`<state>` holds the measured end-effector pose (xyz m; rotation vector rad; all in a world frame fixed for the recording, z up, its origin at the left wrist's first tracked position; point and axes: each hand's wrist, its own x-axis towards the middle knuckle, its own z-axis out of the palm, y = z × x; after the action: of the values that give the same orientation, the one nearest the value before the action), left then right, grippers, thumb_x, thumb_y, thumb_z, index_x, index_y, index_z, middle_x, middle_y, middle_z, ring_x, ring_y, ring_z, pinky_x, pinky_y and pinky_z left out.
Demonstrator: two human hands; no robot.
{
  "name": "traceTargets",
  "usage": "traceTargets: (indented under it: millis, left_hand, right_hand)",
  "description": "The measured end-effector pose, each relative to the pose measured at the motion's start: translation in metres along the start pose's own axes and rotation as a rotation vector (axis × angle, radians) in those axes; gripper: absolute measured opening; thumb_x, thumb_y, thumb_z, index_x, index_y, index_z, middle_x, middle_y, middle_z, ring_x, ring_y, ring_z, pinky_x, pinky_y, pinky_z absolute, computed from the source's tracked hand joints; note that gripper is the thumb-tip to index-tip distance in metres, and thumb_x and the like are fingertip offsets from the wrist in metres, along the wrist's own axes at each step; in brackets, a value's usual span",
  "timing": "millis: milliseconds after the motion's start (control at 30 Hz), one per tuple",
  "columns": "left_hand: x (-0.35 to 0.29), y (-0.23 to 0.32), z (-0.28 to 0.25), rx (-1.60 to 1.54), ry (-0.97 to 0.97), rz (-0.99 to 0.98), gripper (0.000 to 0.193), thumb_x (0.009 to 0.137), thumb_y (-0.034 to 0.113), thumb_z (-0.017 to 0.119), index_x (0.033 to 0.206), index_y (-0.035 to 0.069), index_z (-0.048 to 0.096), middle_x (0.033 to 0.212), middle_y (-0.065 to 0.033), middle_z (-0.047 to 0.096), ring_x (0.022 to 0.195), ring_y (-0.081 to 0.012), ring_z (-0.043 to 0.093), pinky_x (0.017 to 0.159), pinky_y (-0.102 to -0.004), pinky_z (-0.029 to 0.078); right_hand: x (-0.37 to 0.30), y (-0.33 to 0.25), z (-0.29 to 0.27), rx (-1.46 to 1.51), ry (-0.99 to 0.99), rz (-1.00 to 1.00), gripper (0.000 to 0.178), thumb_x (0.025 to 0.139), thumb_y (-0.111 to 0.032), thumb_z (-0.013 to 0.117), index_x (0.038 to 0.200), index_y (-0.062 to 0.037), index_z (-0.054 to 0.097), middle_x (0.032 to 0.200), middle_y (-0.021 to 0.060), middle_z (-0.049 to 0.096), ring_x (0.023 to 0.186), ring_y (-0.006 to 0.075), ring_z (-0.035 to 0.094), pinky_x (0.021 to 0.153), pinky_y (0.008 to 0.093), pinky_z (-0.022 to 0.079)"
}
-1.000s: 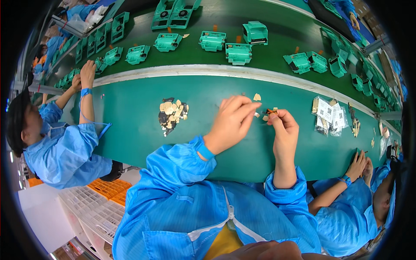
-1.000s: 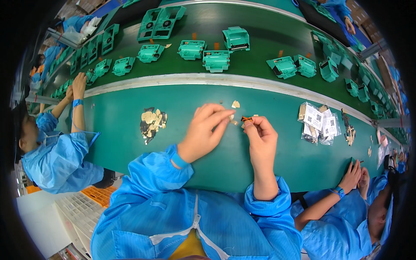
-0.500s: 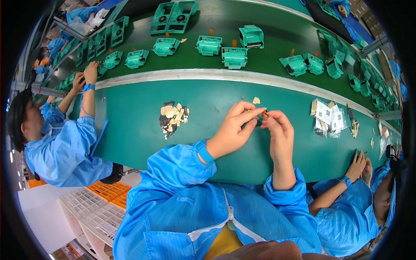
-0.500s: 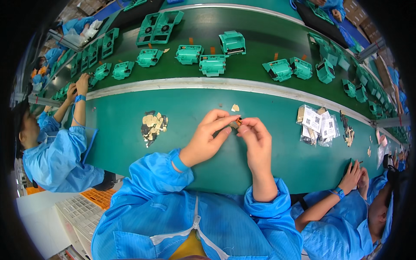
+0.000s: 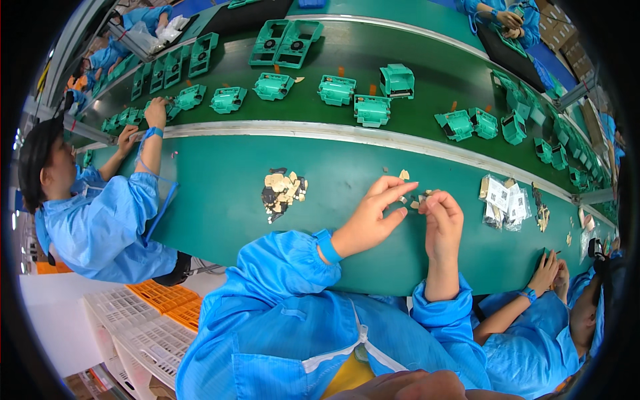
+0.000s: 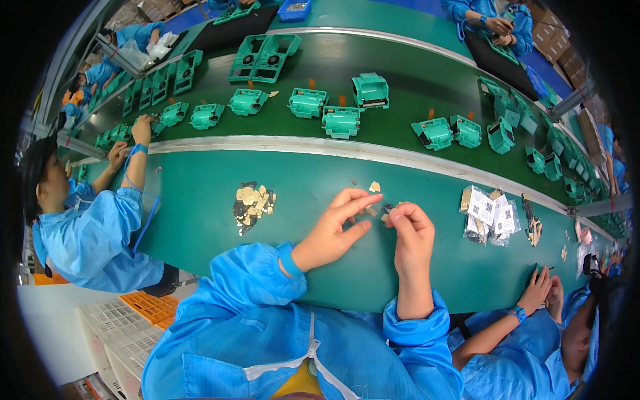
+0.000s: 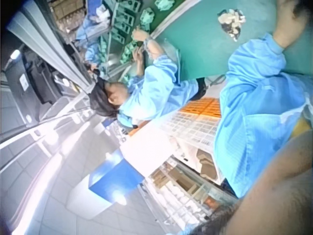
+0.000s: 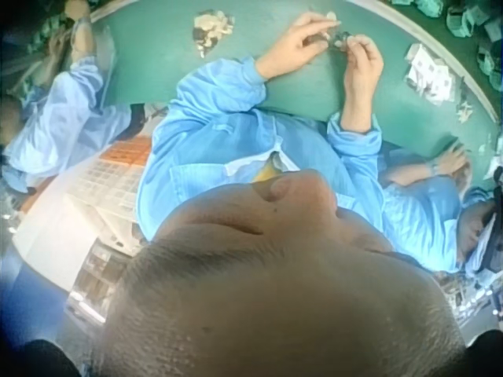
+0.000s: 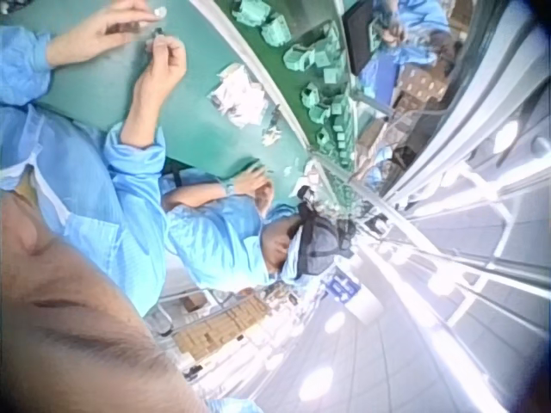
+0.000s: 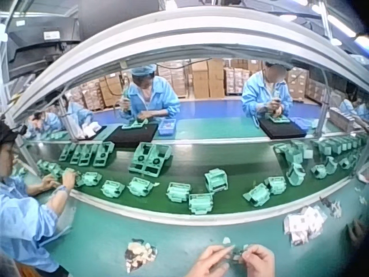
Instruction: The person assembles electronic components by attaching yellow and black pieces to a green plastic casing by hand.
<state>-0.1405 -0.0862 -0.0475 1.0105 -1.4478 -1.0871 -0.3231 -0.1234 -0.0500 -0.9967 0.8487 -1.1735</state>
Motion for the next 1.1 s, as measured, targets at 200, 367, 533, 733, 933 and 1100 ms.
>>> traceTargets:
  millis: [200,367,533,733,933,1100]
  left_hand:
    - [-0.006,-0.008,0.005,0.044,0.151,-0.048,0.041,0.093,0.002,0.063,0.133,0.009,0.062,0.127,-0.0079,0.054,0.104,-0.0197,0.057,0.086,-0.0297,0.047]
    - [-0.003,-0.021,0.021,0.115,0.126,0.046,0.033,0.092,0.001,0.063,0.125,0.007,0.061,0.123,-0.0111,0.054,0.101,-0.0243,0.060,0.087,-0.0343,0.051]
    - [-0.003,-0.030,0.013,0.170,0.170,0.069,0.032,0.091,0.000,0.063,0.122,0.005,0.061,0.122,-0.0127,0.056,0.098,-0.0263,0.060,0.087,-0.0354,0.053]
    - [-0.005,-0.023,0.016,0.106,0.138,0.043,0.031,0.091,0.001,0.063,0.121,0.005,0.061,0.120,-0.0123,0.056,0.096,-0.0250,0.061,0.086,-0.0354,0.053]
    - [-0.005,-0.024,0.013,0.087,0.154,0.038,0.028,0.093,0.002,0.063,0.120,0.005,0.062,0.120,-0.0121,0.056,0.092,-0.0244,0.062,0.083,-0.0349,0.053]
    - [0.000,-0.026,0.014,0.091,0.154,0.043,0.027,0.093,0.001,0.063,0.120,0.004,0.063,0.118,-0.0116,0.057,0.092,-0.0227,0.061,0.083,-0.0334,0.052]
  right_hand:
    - [0.056,-0.050,0.025,-0.276,-0.002,-0.210,0.031,0.096,-0.011,0.067,0.124,0.0001,0.059,0.103,0.0056,0.065,0.094,0.0139,0.059,0.084,0.0287,0.047]
    - [0.194,-0.032,0.052,-0.913,0.096,-0.440,0.089,0.080,-0.033,0.087,0.147,0.0030,0.042,0.126,0.0165,0.060,0.109,0.0229,0.058,0.090,0.0369,0.051]
    - [0.254,0.013,0.087,-1.286,0.244,-0.376,0.115,0.070,-0.041,0.091,0.152,0.0093,0.028,0.140,0.0327,0.046,0.128,0.0417,0.050,0.107,0.0475,0.044]
    - [0.245,-0.009,0.067,-0.687,0.210,-0.191,0.103,0.075,-0.029,0.084,0.155,0.0028,0.027,0.133,0.0234,0.055,0.115,0.0305,0.061,0.101,0.0413,0.047]
    - [0.194,-0.050,0.043,0.430,-0.371,0.139,0.073,0.088,-0.038,0.060,0.148,0.0012,0.045,0.134,0.0243,0.061,0.115,0.0350,0.064,0.096,0.0467,0.055]
    - [0.173,-0.062,0.035,0.564,-0.665,0.165,0.099,0.077,-0.045,0.068,0.156,0.0015,0.032,0.128,0.0319,0.059,0.109,0.0399,0.066,0.095,0.0484,0.057]
